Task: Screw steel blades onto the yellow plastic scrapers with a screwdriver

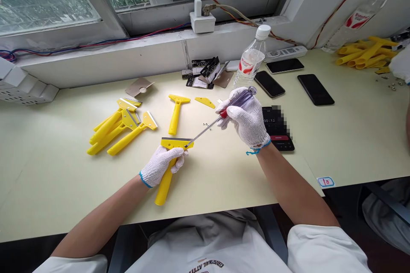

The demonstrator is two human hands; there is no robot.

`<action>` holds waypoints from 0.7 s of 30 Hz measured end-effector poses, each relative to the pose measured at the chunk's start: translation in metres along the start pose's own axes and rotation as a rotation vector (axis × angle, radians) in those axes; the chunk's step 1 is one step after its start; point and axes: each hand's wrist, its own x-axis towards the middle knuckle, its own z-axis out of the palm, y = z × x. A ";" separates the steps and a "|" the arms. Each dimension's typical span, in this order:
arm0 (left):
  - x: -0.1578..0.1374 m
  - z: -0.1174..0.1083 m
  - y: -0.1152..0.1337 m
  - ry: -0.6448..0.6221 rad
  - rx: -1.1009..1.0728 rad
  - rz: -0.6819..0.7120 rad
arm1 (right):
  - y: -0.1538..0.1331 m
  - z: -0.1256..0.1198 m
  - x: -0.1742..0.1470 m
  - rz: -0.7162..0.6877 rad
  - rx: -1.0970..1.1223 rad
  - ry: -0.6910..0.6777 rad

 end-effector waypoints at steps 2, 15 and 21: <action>0.000 0.000 0.000 -0.002 0.000 0.006 | 0.001 0.000 0.000 -0.010 -0.007 0.010; 0.002 0.001 -0.001 0.015 -0.028 -0.034 | -0.004 0.000 -0.008 -0.146 -0.071 -0.029; 0.006 0.002 -0.007 0.028 -0.142 0.005 | -0.012 0.014 -0.019 -0.254 -0.143 0.013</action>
